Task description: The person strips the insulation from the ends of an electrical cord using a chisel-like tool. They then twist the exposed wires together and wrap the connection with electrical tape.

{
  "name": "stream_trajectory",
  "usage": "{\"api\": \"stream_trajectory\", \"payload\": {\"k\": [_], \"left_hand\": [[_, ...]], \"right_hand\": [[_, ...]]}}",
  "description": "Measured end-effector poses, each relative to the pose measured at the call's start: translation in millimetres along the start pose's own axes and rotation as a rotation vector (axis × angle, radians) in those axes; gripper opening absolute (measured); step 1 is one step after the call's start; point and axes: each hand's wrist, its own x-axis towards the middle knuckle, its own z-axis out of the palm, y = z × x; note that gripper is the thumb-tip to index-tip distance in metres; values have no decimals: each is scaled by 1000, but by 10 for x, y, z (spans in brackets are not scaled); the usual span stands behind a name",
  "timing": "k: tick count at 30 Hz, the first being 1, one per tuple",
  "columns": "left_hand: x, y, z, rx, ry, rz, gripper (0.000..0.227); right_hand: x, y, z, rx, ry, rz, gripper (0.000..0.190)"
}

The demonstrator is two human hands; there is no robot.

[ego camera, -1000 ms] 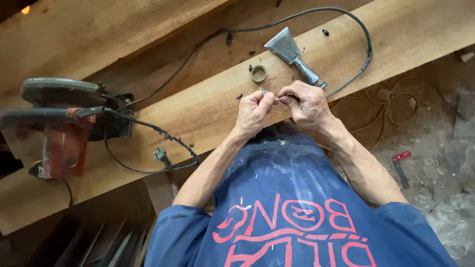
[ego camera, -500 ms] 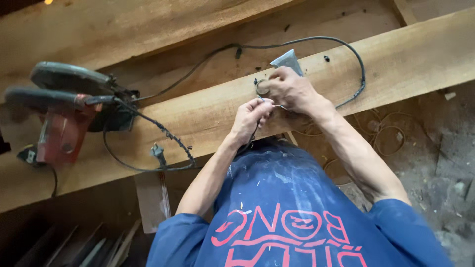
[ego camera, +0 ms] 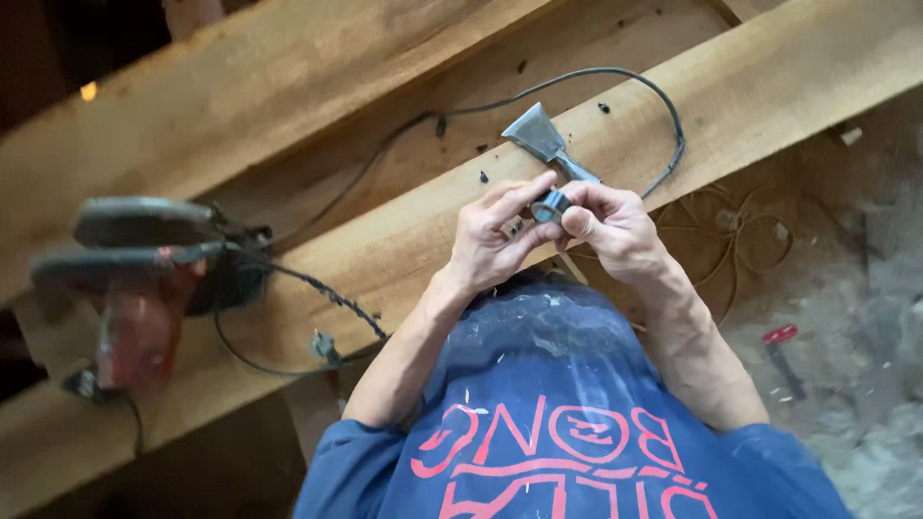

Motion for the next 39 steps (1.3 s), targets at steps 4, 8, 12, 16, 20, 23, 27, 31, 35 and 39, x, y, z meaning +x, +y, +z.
{"api": "stream_trajectory", "payload": {"k": [4, 8, 12, 16, 20, 23, 27, 31, 35, 39], "left_hand": [[-56, -244, 50, -621, -31, -261, 31], [-213, -396, 86, -644, 71, -414, 24], [-277, -396, 117, -496, 129, -495, 23], [-188, -293, 100, -411, 130, -618, 24], [-64, -199, -4, -269, 55, -638, 23], [-21, -187, -52, -210, 56, -602, 22], [-21, -232, -93, -92, 100, -501, 24], [20, -283, -183, 157, 55, -107, 35], [15, -281, -272, 240, -29, 5, 34], [-9, -268, -313, 249, -69, 51, 34]], "right_hand": [[-183, -48, 258, 143, 159, 4, 29], [-311, -94, 477, -47, 283, -147, 18], [-243, -73, 746, -370, 366, -357, 25], [-148, -88, 897, -433, 438, -349, 33], [-91, -71, 859, -514, 409, -376, 31], [-54, -11, 794, -662, 416, -436, 26], [43, 9, 762, -719, 428, -519, 19], [147, -84, 721, -510, 336, -422, 38], [162, -76, 646, -595, 245, -438, 23], [230, 19, 564, -504, 232, -338, 13]]}}
